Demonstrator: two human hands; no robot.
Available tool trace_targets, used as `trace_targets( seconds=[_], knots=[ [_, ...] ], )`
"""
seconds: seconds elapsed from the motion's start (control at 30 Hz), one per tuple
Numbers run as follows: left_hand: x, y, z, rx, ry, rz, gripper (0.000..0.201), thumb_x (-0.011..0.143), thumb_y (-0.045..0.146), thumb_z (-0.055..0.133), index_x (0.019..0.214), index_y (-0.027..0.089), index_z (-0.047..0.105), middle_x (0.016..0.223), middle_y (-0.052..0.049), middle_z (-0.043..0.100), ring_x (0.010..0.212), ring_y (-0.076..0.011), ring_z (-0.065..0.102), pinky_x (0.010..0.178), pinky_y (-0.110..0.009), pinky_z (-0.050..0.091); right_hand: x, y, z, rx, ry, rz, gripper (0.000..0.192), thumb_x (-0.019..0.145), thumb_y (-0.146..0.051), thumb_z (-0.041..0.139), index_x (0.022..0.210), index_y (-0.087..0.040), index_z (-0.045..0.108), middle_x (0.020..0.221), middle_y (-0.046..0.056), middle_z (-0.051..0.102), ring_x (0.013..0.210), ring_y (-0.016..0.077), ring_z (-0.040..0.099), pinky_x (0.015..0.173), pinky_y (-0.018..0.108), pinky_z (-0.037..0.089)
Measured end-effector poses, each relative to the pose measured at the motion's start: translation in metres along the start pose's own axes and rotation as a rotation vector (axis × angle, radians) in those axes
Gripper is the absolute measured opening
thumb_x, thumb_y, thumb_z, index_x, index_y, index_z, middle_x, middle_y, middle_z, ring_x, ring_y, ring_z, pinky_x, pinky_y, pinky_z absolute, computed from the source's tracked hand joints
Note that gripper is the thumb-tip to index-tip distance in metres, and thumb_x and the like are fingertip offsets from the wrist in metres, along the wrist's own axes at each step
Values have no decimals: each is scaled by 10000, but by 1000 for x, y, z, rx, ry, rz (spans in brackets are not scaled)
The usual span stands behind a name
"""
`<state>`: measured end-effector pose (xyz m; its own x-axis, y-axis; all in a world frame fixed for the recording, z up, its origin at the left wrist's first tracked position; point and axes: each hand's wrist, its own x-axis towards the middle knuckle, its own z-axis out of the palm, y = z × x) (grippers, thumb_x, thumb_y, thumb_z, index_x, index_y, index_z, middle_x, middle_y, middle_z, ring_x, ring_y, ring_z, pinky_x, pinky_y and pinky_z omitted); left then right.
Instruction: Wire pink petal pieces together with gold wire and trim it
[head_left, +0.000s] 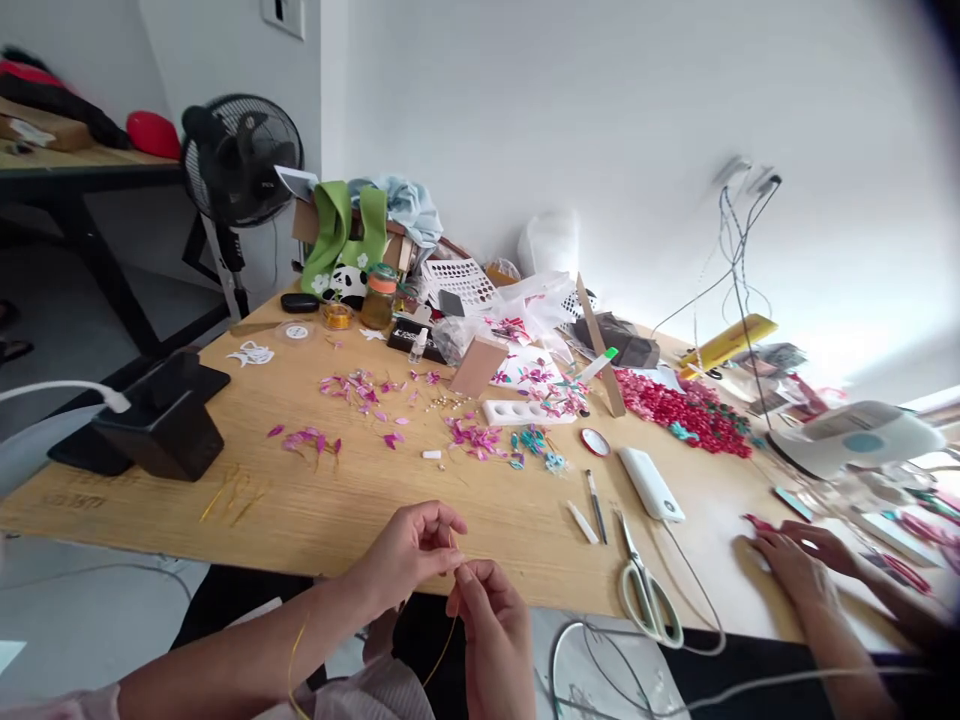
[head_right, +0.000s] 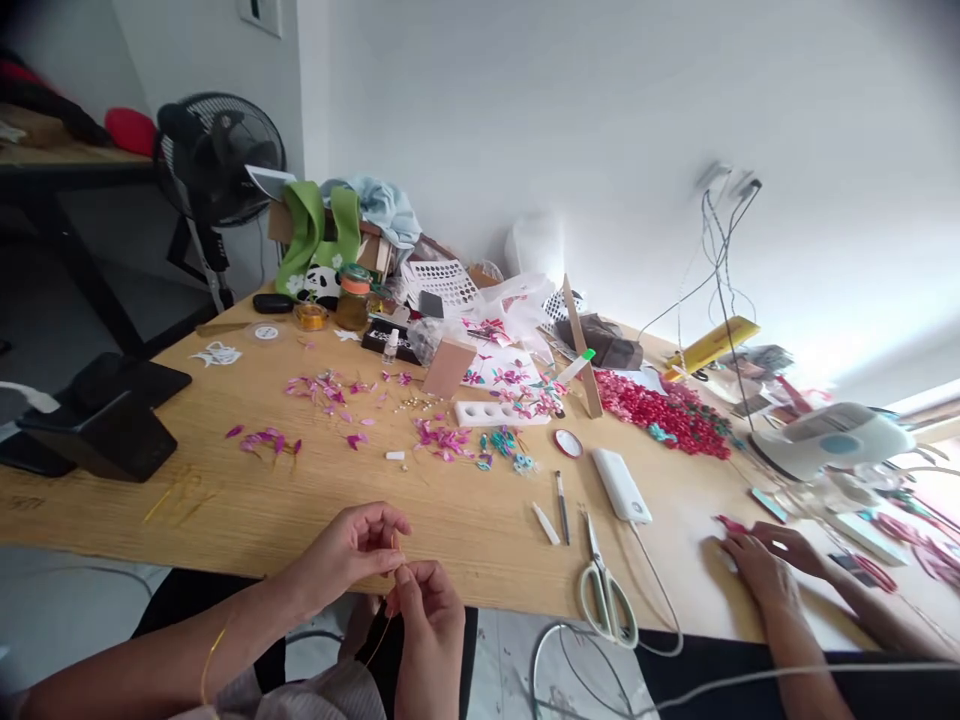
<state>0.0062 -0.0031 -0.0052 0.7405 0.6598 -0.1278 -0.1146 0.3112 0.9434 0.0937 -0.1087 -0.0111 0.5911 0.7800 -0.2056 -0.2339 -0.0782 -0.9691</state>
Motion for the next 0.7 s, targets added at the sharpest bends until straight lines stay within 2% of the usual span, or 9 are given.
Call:
trace_targets(
  seconds=[0.17, 0.27, 0.43, 0.5, 0.57, 0.6, 0.7],
  knots=[
    [-2, -7, 9, -4, 5, -18, 245, 685, 212, 669, 898, 109, 606, 623, 51, 497, 587, -86, 467, 574, -215, 371, -7, 1, -6, 0, 65, 5, 371, 729, -509, 706, 636, -173, 578, 561, -35, 502, 550, 99, 418, 563, 223, 378],
    [-3, -17, 20, -20, -44, -40, 271, 690, 240, 682, 911, 108, 595, 629, 42, 522, 573, -86, 481, 575, -223, 390, -14, 8, -19, -66, 122, -32, 364, 744, -511, 691, 653, -173, 590, 581, -32, 510, 566, 106, 436, 568, 226, 378],
    [1, -36, 41, -53, -169, -77, 478, 709, 378, 736, 1061, 105, 562, 760, -29, 631, 621, -117, 557, 616, -266, 454, -24, 25, -58, -141, 216, -99, 356, 769, -516, 669, 680, -178, 602, 584, -33, 519, 574, 111, 450, 569, 228, 368],
    [2, -36, 42, -60, -183, -96, 540, 703, 448, 751, 1082, 112, 562, 818, -52, 648, 645, -123, 574, 629, -273, 468, -26, 35, -77, -144, 289, -113, 347, 774, -513, 668, 701, -180, 602, 571, -42, 511, 565, 107, 444, 564, 225, 356],
    [0, -31, 39, -54, -211, -102, 506, 721, 500, 736, 1026, 121, 598, 844, -63, 660, 663, -123, 586, 636, -266, 469, -26, 45, -96, -147, 332, -110, 360, 760, -525, 676, 704, -179, 596, 559, -43, 515, 558, 107, 446, 559, 226, 356],
    [-3, -29, 35, -48, -261, -107, 449, 750, 509, 713, 964, 124, 626, 836, -64, 669, 676, -121, 589, 660, -264, 470, -25, 50, -105, -151, 339, -105, 373, 747, -537, 682, 699, -178, 595, 551, -41, 517, 553, 109, 449, 555, 228, 360],
    [-15, -27, 24, 89, -563, -116, 376, 797, 509, 669, 866, 140, 704, 791, -74, 698, 719, -148, 612, 660, -252, 462, -21, 60, -125, -167, 364, -91, 402, 717, -564, 693, 691, -175, 595, 543, -38, 525, 543, 112, 458, 545, 232, 374]
  ],
)
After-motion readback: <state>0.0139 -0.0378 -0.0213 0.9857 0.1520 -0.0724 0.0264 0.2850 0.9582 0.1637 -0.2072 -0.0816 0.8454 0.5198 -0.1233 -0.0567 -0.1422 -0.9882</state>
